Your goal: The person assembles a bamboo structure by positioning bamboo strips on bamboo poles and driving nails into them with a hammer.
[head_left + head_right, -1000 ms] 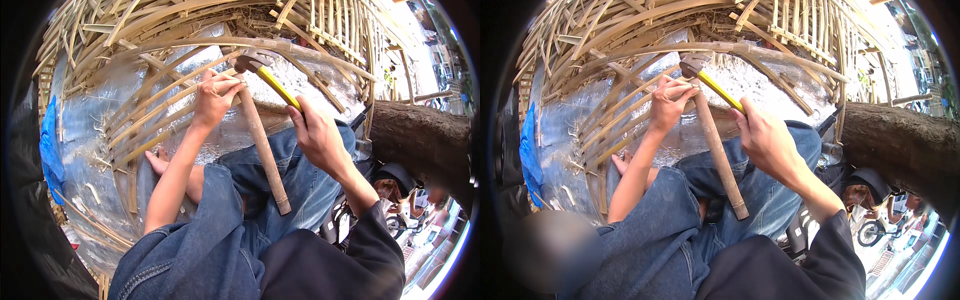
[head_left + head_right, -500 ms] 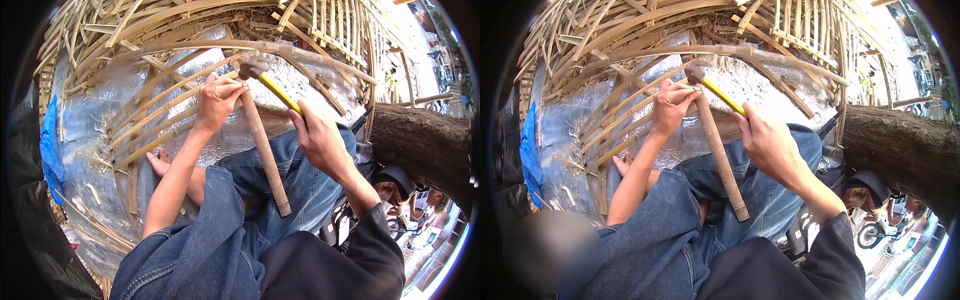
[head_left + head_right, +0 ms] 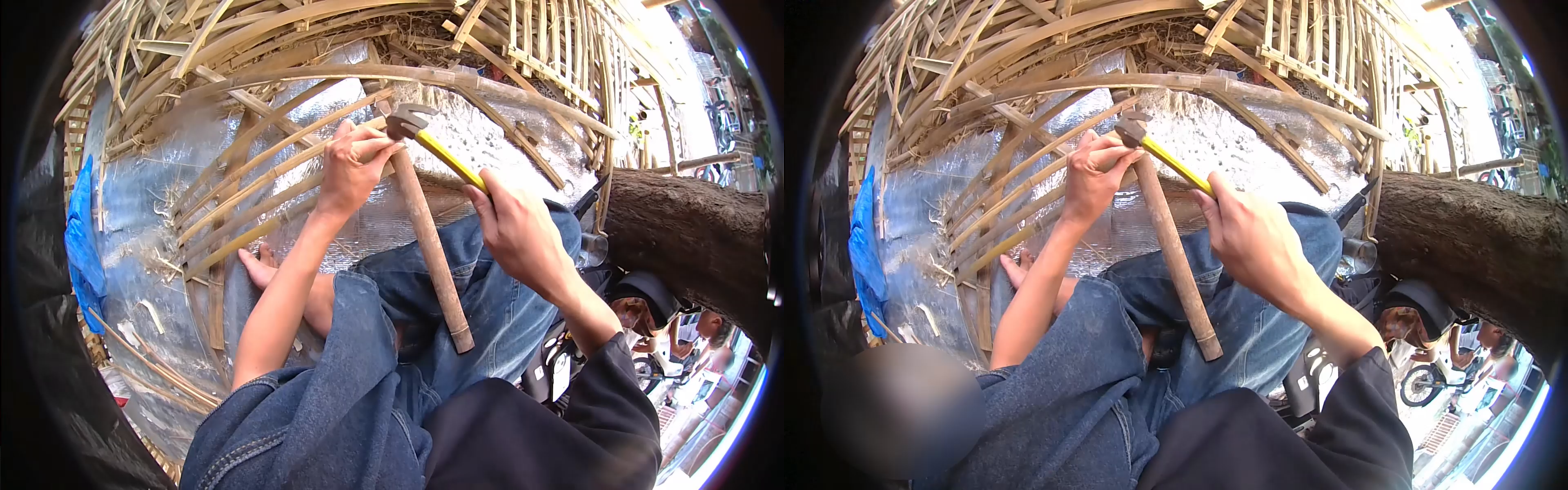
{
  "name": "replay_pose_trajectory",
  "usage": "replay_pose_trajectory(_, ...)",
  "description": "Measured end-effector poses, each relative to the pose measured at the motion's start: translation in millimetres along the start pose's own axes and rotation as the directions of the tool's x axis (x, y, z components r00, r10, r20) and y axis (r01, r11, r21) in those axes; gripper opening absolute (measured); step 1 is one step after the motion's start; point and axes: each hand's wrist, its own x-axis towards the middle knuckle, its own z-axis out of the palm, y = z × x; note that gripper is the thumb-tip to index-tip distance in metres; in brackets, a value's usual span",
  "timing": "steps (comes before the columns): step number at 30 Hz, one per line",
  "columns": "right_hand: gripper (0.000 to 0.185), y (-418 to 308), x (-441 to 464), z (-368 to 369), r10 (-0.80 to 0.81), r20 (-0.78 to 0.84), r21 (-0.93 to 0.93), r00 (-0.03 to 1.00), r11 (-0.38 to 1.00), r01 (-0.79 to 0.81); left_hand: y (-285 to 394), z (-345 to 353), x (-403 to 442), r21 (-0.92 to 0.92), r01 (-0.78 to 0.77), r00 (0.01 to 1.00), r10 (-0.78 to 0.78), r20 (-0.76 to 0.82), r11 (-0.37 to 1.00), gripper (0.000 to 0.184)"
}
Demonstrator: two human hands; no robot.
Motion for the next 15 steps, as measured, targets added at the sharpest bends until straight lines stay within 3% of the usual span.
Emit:
replay_pose_trajectory(3,0.022,-10,0,-3,-0.033,-0.121,0.072,0.992,0.997,0.042,-1,2,0,-0.03,-0.023,0.998,0.021,-0.052,0.999,0.011)
replay_pose_trajectory(6,0.021,-3,1,3,0.008,0.001,-0.011,1.0,1.0,-0.008,-1,1,0,-0.014,0.003,1.0,-0.003,-0.025,1.0,0.011)
replay_pose_trajectory(13,0.02,-1,0,5,-0.079,-0.131,0.031,0.988,0.996,0.084,-1,4,-1,-0.028,-0.021,0.998,0.02,-0.058,0.999,0.009)
replay_pose_trajectory(14,0.019,-4,0,-2,0.009,0.018,-0.003,1.0,1.0,-0.009,-1,2,0,0.005,-0.025,0.999,0.025,-0.027,1.0,0.009)
replay_pose_trajectory(15,0.019,-5,1,-3,0.008,0.015,-0.002,1.0,1.0,-0.008,-1,1,0,0.039,-0.027,1.0,0.027,0.006,0.999,0.009)
